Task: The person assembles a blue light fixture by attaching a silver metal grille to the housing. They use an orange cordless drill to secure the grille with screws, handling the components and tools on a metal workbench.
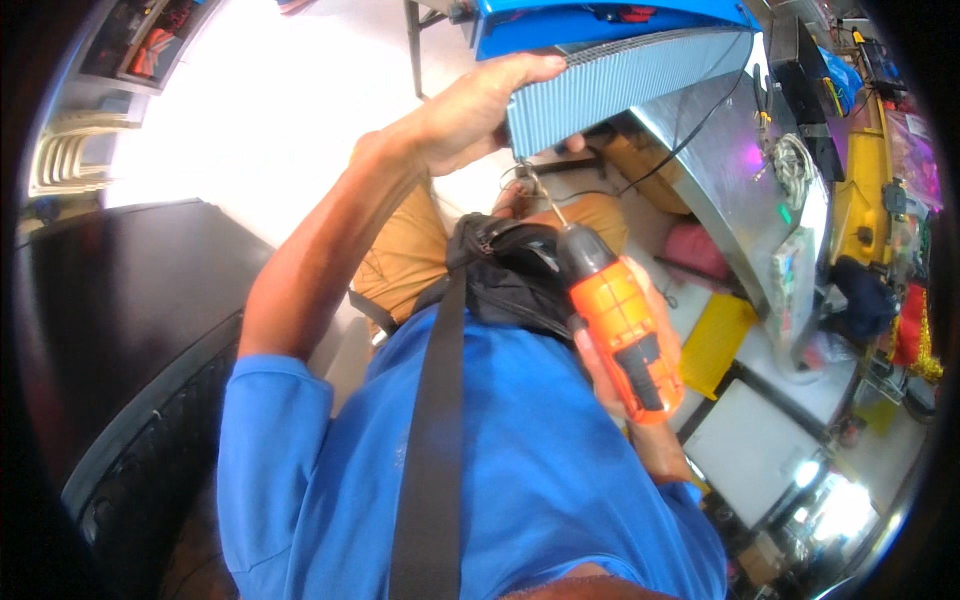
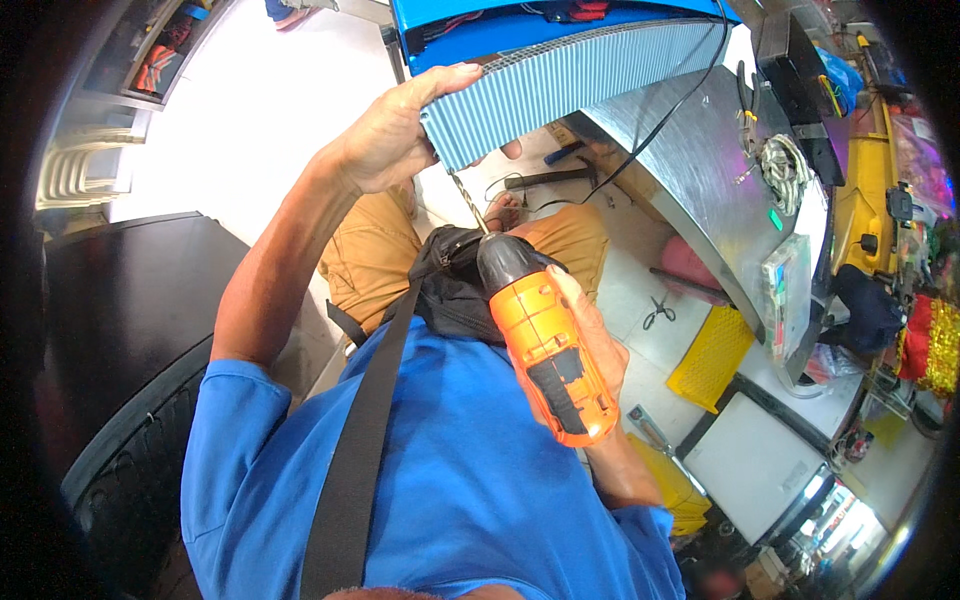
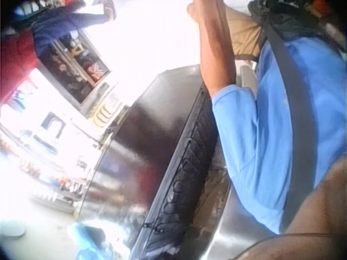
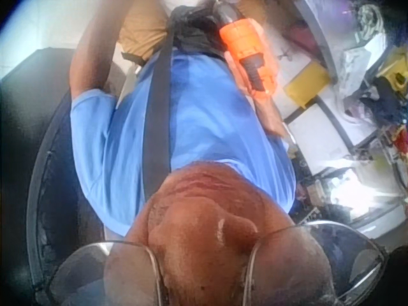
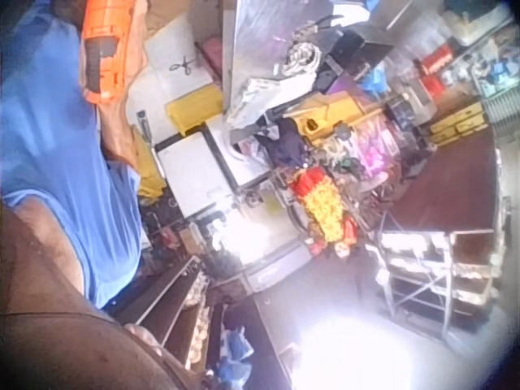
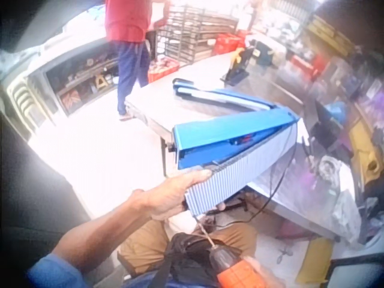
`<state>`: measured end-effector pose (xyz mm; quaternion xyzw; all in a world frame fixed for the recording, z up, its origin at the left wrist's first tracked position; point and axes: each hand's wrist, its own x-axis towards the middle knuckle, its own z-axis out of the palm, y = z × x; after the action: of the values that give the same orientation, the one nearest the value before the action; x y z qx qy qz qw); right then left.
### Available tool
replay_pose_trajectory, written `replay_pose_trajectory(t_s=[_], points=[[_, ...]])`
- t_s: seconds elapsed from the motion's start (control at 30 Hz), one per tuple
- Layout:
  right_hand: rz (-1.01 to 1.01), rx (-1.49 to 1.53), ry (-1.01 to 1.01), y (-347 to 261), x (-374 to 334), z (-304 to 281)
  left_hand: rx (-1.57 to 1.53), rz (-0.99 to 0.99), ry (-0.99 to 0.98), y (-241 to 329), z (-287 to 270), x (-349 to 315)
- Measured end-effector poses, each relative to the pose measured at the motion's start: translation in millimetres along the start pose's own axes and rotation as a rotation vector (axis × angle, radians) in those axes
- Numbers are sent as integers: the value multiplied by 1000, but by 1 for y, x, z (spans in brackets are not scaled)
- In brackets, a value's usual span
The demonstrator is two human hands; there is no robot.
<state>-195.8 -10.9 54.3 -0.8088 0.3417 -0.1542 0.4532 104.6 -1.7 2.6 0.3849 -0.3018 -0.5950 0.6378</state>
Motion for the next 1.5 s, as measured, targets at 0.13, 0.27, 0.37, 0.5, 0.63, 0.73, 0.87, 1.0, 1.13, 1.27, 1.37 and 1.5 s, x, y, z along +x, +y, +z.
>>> replay_pose_trajectory(t_s=[0.13,0.27,0.37,0.5,0.63,0.73,0.87,1.0,1.13,1.27,1.37,1.5], points=[[28,57,-8,-3,1,-1,102,24,-15,-1,-3,0],[86,186,21,-5,3,-2,189,38,-35,0,-5,0],[-2,54,4,-6,4,-5,210,22,-45,2,-5,-1],[83,118,7,-5,1,-4,205,15,-12,3,-1,-2],[172,315,37,-4,-1,-2,234,-6,10,4,1,-2],[10,62,5,-5,1,-4,246,-13,9,4,1,-1],[-78,-62,-31,-8,4,-10,249,-42,25,2,0,-2],[2,49,10,-10,-1,-5,245,-41,45,0,1,-3],[-55,14,27,-4,0,-4,288,-39,70,-3,2,-2],[-269,-120,1,5,7,-11,301,-30,74,-4,3,-2],[-306,-134,-4,9,9,-13,314,-36,91,-5,4,-2],[-317,-158,-12,11,9,-13,338,-47,98,-4,5,-3]])
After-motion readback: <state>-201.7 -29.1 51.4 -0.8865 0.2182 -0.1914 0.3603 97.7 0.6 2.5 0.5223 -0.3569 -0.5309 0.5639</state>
